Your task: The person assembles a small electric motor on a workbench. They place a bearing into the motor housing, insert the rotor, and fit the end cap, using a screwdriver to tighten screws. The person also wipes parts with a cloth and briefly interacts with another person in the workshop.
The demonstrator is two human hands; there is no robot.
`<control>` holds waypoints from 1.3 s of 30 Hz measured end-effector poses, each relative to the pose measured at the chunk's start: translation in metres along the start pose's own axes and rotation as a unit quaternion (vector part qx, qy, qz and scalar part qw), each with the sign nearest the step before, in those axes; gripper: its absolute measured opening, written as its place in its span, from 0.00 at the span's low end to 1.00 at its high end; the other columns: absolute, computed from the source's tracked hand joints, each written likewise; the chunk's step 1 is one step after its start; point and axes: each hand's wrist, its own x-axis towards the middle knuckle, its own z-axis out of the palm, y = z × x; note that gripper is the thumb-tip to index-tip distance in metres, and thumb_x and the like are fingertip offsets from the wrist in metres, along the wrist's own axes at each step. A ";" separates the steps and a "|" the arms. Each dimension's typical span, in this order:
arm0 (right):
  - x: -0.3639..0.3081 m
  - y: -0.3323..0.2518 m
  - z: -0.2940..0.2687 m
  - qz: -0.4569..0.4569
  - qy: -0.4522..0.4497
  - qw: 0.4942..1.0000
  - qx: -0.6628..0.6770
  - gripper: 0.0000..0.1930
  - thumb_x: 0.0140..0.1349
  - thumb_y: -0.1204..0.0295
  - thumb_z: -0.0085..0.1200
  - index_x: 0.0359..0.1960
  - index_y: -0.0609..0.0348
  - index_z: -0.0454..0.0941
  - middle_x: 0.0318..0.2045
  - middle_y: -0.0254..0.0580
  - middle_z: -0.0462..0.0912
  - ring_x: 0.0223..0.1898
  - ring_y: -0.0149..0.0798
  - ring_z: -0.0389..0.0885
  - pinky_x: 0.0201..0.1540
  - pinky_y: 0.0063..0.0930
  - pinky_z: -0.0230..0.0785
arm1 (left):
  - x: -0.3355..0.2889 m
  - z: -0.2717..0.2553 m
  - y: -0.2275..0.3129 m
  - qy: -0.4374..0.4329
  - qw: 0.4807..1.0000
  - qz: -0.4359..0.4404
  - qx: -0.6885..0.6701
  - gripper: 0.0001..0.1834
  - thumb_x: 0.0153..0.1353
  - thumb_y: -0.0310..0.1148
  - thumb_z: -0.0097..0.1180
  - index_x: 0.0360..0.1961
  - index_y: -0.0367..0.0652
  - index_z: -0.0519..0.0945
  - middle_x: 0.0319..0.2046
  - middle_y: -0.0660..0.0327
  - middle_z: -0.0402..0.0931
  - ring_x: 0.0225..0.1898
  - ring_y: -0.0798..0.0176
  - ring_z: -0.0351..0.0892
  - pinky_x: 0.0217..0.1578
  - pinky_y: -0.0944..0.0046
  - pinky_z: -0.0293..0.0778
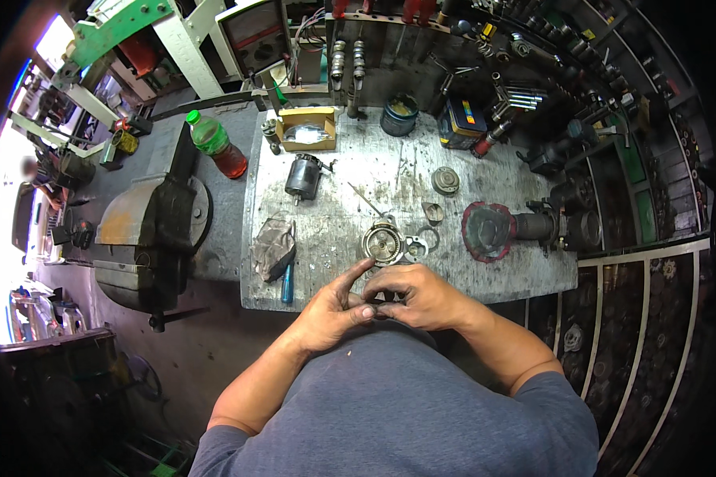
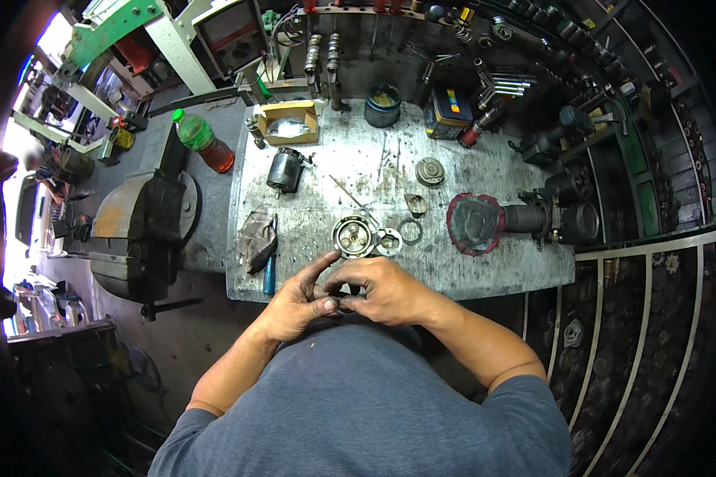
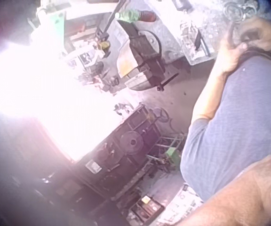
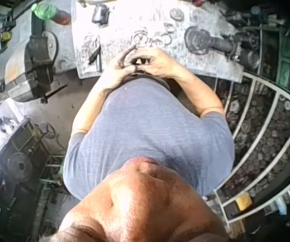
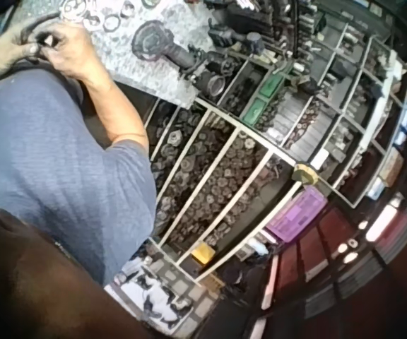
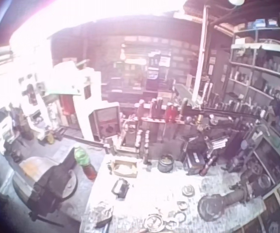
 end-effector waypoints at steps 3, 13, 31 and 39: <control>0.000 0.004 -0.010 -0.012 0.032 0.999 -0.040 0.14 0.60 0.77 0.74 0.48 0.60 0.88 0.46 0.46 0.92 0.48 0.50 0.92 0.54 0.42 0.84 | 0.008 0.003 0.005 0.023 0.998 0.028 0.049 0.53 0.72 0.36 0.72 0.87 0.41 0.50 0.46 0.52 0.91 0.48 0.68 0.87 0.57 0.62 0.80; 0.019 0.027 -0.022 0.039 0.116 0.916 -0.382 0.06 0.61 0.72 0.69 0.35 0.59 0.86 0.38 0.45 0.83 0.44 0.54 0.84 0.47 0.49 0.79 | 0.008 -0.040 0.014 0.219 0.973 0.073 0.010 0.46 0.76 0.42 0.68 0.83 0.35 0.56 0.60 0.41 0.85 0.60 0.52 0.87 0.62 0.57 0.81; 0.039 0.049 -0.090 0.021 0.119 0.934 -0.337 0.16 0.65 0.68 0.70 0.54 0.56 0.88 0.51 0.52 0.86 0.57 0.58 0.84 0.64 0.51 0.78 | 0.002 -0.054 -0.004 0.311 0.947 0.086 -0.007 0.36 0.76 0.31 0.64 0.78 0.30 0.64 0.57 0.43 0.86 0.59 0.54 0.86 0.62 0.58 0.80; 0.220 0.176 -0.218 0.304 0.014 0.780 -0.547 0.41 0.65 0.77 0.62 0.82 0.41 0.68 0.83 0.65 0.55 0.75 0.62 0.74 0.72 0.51 0.76 | -0.008 -0.048 -0.012 0.389 0.915 0.105 0.008 0.36 0.74 0.34 0.67 0.76 0.28 0.68 0.56 0.45 0.86 0.57 0.57 0.87 0.60 0.60 0.81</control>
